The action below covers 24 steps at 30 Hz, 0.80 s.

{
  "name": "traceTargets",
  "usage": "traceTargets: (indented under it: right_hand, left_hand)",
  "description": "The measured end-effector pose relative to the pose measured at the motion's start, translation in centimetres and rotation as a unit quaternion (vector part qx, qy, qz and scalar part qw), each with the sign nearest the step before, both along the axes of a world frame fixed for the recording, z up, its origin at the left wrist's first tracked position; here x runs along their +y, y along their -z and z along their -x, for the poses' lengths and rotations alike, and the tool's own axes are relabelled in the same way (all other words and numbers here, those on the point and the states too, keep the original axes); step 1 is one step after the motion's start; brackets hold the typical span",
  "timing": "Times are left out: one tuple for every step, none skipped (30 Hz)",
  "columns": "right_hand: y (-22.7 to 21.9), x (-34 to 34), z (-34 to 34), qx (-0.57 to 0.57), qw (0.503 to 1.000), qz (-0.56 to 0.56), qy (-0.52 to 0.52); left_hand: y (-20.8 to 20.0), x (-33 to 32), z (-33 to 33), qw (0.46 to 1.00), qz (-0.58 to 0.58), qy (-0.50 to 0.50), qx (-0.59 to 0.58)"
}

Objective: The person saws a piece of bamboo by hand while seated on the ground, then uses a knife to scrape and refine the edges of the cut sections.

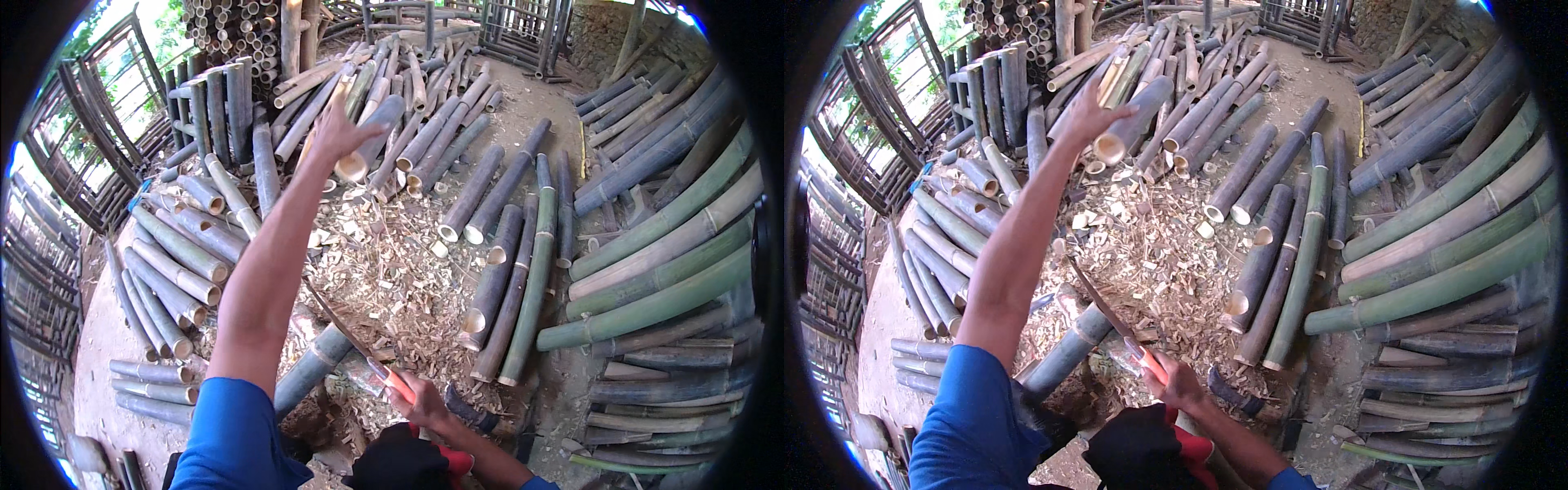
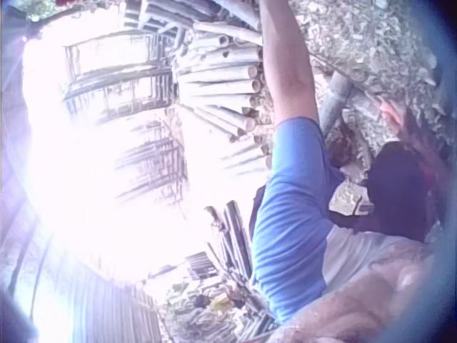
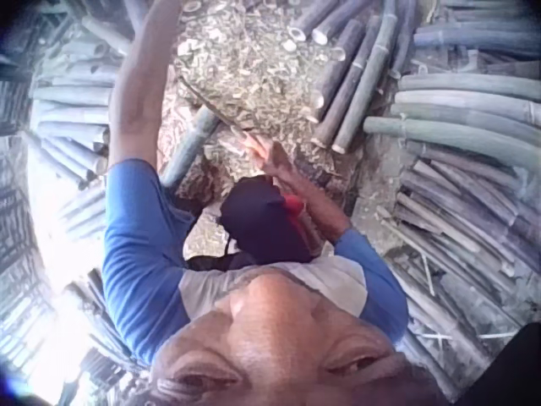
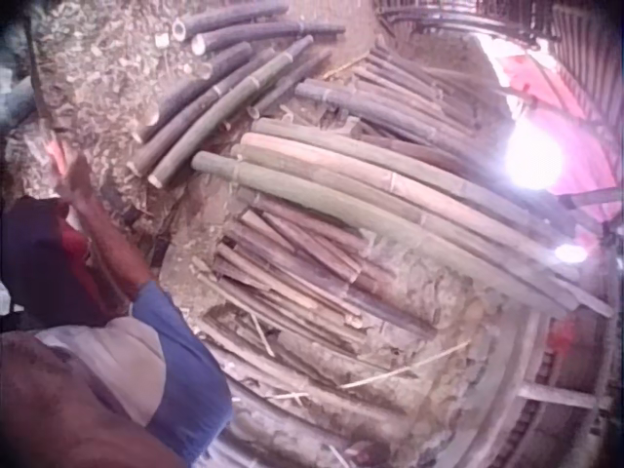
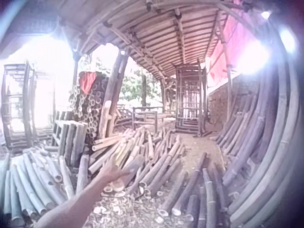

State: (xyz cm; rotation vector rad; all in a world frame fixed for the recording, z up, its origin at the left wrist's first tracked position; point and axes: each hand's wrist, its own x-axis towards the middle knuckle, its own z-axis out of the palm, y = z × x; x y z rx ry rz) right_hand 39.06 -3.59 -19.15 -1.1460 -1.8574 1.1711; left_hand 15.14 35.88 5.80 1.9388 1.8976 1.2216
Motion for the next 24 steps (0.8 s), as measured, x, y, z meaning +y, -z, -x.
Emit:
traceTargets:
  right_hand:
    - [-0.3,0.0,-1.1,-0.02,1.0,0.01,0.003]
    - [-0.7,-0.1,-2.0,-0.039,0.999,0.019,0.005]
    - [-0.9,-0.1,-2.4,-0.043,0.998,0.035,0.013]
    - [-1.0,-0.2,-2.3,-0.037,0.999,0.032,0.011]
    - [-0.8,0.0,-2.4,-0.033,0.999,0.028,0.01]
    - [-0.7,0.1,-2.6,-0.03,0.999,0.023,0.012]
    - [-0.5,0.0,-2.4,-0.057,0.997,0.044,0.01]
    - [-0.8,0.2,-1.3,-0.036,0.999,0.04,-0.001]
    - [-1.2,0.4,-0.9,-0.023,0.999,0.04,-0.007]
    - [-1.5,0.7,-0.8,-0.013,0.999,0.04,-0.009]
    - [-1.4,0.9,-0.8,0.032,0.997,0.061,0.015]
    - [0.2,1.9,-2.6,0.08,0.995,0.047,0.045]
    - [-1.7,1.4,-3.0,0.121,0.98,0.144,0.071]
    - [-4.5,1.7,-3.2,0.168,0.952,0.236,0.095]
    - [-5.8,1.6,-4.2,0.208,0.955,0.19,0.095]
    - [-6.7,0.5,-6.6,0.231,0.956,0.144,0.113]
    - [-8.6,-0.1,-5.5,0.296,0.928,0.184,0.13]
    - [-8.1,-1.3,-8.3,0.349,0.904,0.205,0.139]
    - [-9.1,-3.0,-10.2,0.384,0.885,0.217,0.152]
    - [-10.3,-5.6,-12.7,0.414,0.865,0.228,0.169]
    - [-11.4,-8.0,-14.3,0.444,0.84,0.202,0.238]
    - [-11.6,-11.5,-18.1,0.4,0.846,0.199,0.292]
    - [-13.1,-14.6,-19.2,0.417,0.837,0.183,0.304]
    - [-12.2,-18.8,-23.3,0.4,0.842,0.196,0.305]
  left_hand:
    - [-2.1,-0.9,-0.7,0.999,-0.019,0.019,0.039]
    - [-4.8,-2.4,-1.2,0.995,-0.038,0.036,0.08]
    - [-6.8,-4.8,-1.5,0.991,-0.05,0.018,0.122]
    - [-8.1,-6.5,0.1,0.985,-0.091,0.043,0.138]
    - [-8.9,-8.1,1.5,0.982,-0.096,0.039,0.159]
    - [-9.6,-9.9,2.9,0.978,-0.101,0.037,0.178]
    - [-9.0,-10.9,5.7,0.977,-0.093,0.048,0.184]
    - [-8.5,-12.1,9.1,0.975,-0.084,0.058,0.199]
    - [-7.9,-14.3,11.4,0.979,-0.045,0.062,0.191]
    - [-7.0,-16.8,13.2,0.981,-0.007,0.069,0.18]
    - [-5.8,-19.3,14.7,0.984,0.049,0.064,0.159]
    - [-3.9,-21.2,14.5,0.984,0.102,0.075,0.125]
    - [-2.6,-24.1,15.6,0.979,0.164,0.069,0.101]
    - [-0.9,-27.2,18.2,0.97,0.181,0.08,0.138]
    - [1.3,-29.7,19.4,0.961,0.196,0.104,0.167]
    - [1.6,-32.5,17.7,0.927,0.307,0.138,0.165]
    - [5.0,-36.1,23.7,0.934,0.301,0.173,0.083]
    - [7.3,-39.1,24.2,0.901,0.317,0.263,0.136]
    - [9.1,-42.4,25.6,0.864,0.429,0.244,0.104]
    - [9.0,-45.4,23.9,0.81,0.534,0.236,0.049]
    - [11.2,-48.9,24.5,0.793,0.556,0.23,-0.097]
    - [13.2,-51.8,22.5,0.766,0.584,0.196,-0.186]
    - [13.8,-54.2,22.5,0.752,0.587,0.215,-0.207]
    - [12.5,-56.4,18.4,0.724,0.608,0.184,-0.27]
